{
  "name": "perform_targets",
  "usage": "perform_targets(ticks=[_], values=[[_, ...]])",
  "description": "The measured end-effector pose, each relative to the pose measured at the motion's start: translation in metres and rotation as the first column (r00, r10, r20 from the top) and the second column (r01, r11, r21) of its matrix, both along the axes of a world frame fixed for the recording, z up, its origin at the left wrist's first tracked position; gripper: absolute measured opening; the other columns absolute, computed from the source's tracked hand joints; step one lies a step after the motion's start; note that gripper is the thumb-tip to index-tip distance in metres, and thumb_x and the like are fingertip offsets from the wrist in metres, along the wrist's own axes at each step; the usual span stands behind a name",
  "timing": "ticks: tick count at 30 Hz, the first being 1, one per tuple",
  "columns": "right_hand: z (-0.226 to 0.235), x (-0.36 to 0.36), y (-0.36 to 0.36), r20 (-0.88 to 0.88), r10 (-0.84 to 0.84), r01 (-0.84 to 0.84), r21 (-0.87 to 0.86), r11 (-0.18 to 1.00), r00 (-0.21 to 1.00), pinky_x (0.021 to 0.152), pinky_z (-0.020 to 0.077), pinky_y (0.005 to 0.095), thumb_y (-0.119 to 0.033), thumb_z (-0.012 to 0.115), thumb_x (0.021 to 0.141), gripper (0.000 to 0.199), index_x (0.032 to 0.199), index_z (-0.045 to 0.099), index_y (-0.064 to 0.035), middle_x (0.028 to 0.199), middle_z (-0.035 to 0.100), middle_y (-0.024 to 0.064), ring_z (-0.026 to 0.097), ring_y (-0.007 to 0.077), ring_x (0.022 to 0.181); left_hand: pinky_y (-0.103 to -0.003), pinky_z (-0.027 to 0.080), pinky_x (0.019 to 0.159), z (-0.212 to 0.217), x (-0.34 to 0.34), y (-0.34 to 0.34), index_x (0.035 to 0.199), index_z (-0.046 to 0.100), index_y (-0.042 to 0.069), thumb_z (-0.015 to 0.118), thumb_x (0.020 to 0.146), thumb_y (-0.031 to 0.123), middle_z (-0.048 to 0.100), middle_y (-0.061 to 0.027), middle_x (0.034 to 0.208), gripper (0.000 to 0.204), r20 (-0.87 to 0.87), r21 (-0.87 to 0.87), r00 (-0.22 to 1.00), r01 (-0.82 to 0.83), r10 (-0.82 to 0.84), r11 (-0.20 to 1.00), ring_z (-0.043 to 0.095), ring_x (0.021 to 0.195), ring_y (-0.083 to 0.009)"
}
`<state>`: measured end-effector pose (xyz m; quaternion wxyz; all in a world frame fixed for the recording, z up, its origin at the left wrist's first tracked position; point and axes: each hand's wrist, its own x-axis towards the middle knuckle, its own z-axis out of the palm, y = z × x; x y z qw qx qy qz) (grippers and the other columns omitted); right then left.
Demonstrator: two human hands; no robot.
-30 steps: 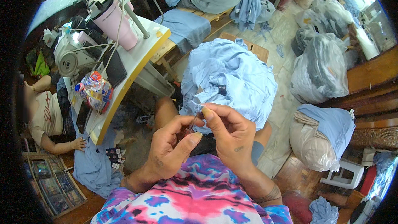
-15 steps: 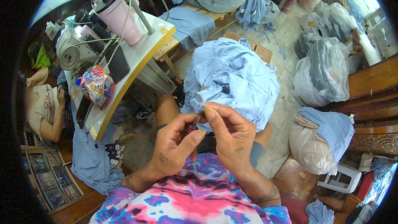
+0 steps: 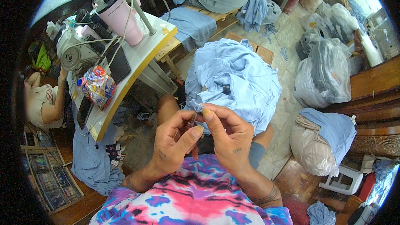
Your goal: The person uses shears to clip and remove excess threads from blue shirts, handling each garment one at a time from a large pile on their lap.
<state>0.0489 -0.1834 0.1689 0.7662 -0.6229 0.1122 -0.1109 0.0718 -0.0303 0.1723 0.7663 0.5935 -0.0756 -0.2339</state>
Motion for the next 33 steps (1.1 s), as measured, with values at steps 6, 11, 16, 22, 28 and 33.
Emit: perform_targets(ticks=[6, 11, 16, 22, 28, 33], values=[[-0.002, 0.001, 0.002, -0.008, 0.007, -0.007, 0.004, 1.0, 1.0, 0.08, 0.0548, 0.024, -0.01, 0.068, 0.102, 0.022, 0.118, 0.072, 0.0051, 0.099, 0.075, 0.0085, 0.068, 0.0098, 0.089, -0.022, 0.038, 0.051, 0.002, -0.001, 0.004, 0.126, 0.063, -0.001, 0.068, 0.102, 0.016, 0.058, 0.0028, 0.077, 0.03, 0.05, 0.062, 0.999, 0.003, -0.007, 0.998, 0.051, 0.059, -0.003], [-0.001, 0.003, 0.004, 0.008, 0.012, -0.012, 0.055, 0.998, 1.0, 0.081, 0.0553, 0.0246, -0.01, 0.067, 0.102, 0.022, 0.118, 0.072, 0.0049, 0.098, 0.075, 0.0086, 0.069, 0.0112, 0.09, -0.021, 0.039, 0.051, 0.002, -0.002, 0.004, 0.127, 0.063, -0.001, 0.067, 0.102, 0.016, 0.059, 0.0025, 0.077, 0.031, 0.033, 0.054, 0.999, 0.008, -0.01, 0.999, 0.052, 0.059, -0.0031], [-0.003, 0.003, 0.004, 0.026, 0.003, -0.004, 0.043, 0.999, 1.0, 0.081, 0.0555, 0.0251, -0.009, 0.067, 0.102, 0.021, 0.118, 0.072, 0.0049, 0.098, 0.075, 0.009, 0.069, 0.0119, 0.09, -0.021, 0.04, 0.051, 0.002, -0.002, 0.004, 0.127, 0.063, -0.001, 0.067, 0.102, 0.016, 0.059, 0.002, 0.078, 0.031, -0.004, 0.042, 1.0, 0.007, -0.007, 0.999, 0.053, 0.059, -0.0031], [-0.004, 0.003, 0.004, 0.036, 0.005, -0.006, 0.033, 0.999, 0.999, 0.081, 0.0549, 0.0246, -0.009, 0.067, 0.102, 0.021, 0.117, 0.072, 0.0047, 0.099, 0.075, 0.0091, 0.069, 0.0113, 0.091, -0.021, 0.041, 0.052, -0.004, -0.001, 0.003, 0.128, 0.062, -0.002, 0.067, 0.102, 0.016, 0.06, 0.0019, 0.08, 0.031, 0.014, 0.004, 1.0, 0.007, -0.007, 1.0, 0.053, 0.06, -0.0031], [-0.003, 0.002, 0.005, 0.018, 0.02, -0.021, 0.054, 0.998, 1.0, 0.081, 0.0544, 0.0235, -0.009, 0.067, 0.102, 0.022, 0.12, 0.071, 0.0042, 0.099, 0.076, 0.0094, 0.069, 0.0101, 0.092, -0.021, 0.044, 0.054, -0.01, -0.002, 0.004, 0.129, 0.06, -0.002, 0.063, 0.105, 0.018, 0.059, 0.0008, 0.083, 0.031, -0.033, -0.068, 0.999, 0.003, -0.005, 0.998, 0.053, 0.062, -0.004], [-0.007, 0.0, 0.006, 0.034, 0.045, -0.048, 0.106, 0.993, 0.998, 0.082, 0.0541, 0.0234, -0.009, 0.066, 0.103, 0.02, 0.118, 0.07, 0.0043, 0.101, 0.075, 0.0088, 0.068, 0.0099, 0.093, -0.022, 0.048, 0.054, -0.015, -0.001, 0.005, 0.129, 0.059, -0.002, 0.06, 0.106, 0.019, 0.058, 0.0001, 0.085, 0.032, -0.074, -0.189, 0.997, 0.012, -0.027, 0.982, 0.053, 0.063, -0.0048]])
